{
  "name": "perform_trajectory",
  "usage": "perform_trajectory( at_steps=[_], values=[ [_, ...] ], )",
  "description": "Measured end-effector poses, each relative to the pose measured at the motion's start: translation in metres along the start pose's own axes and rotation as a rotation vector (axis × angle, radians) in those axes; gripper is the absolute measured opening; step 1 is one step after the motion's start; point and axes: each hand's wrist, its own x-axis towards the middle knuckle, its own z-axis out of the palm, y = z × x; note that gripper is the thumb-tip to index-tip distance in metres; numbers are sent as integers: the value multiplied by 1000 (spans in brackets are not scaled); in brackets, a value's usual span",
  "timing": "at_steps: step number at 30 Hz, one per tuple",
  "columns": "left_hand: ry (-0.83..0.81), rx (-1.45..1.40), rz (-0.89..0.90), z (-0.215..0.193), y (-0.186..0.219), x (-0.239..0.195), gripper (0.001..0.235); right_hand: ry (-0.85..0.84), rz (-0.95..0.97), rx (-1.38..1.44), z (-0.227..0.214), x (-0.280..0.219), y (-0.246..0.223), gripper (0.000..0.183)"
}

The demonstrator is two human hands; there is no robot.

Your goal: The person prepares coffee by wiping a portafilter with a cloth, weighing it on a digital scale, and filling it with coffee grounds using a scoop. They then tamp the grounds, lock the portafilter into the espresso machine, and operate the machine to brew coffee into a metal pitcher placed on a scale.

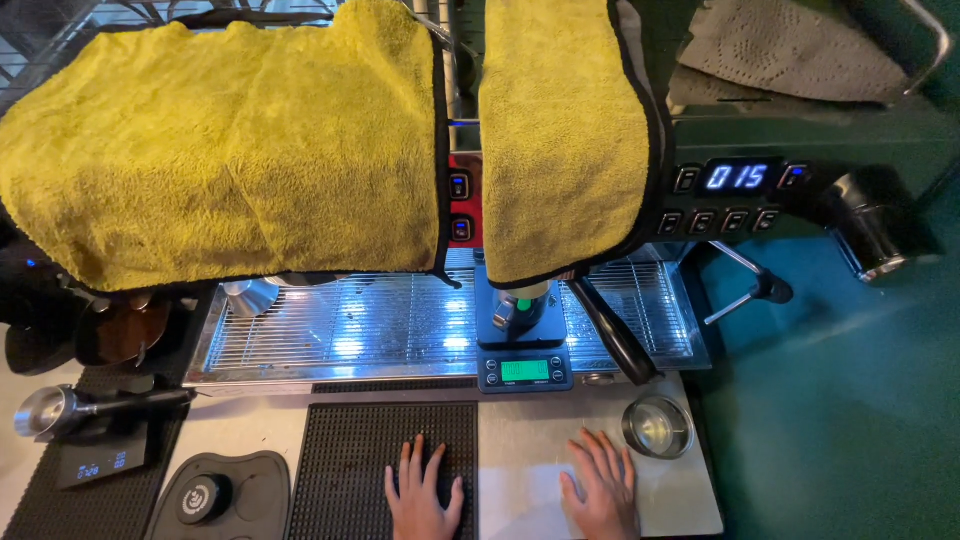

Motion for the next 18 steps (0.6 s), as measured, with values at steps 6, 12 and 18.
perform_trajectory(
  at_steps=[6, 12, 18],
  values=[
    [-13, -9, -20, -1, 1, 0, 64, -38, 13, -6, 5, 0, 4, 58],
    [-38, 15, -48, 3, 0, 2, 66, -16, -6, -7, 4, 1, 4, 59],
    [10, -13, -78, 5, 5, 1, 62, 28, 0, 45, 10, 0, 8, 56]
  ],
)
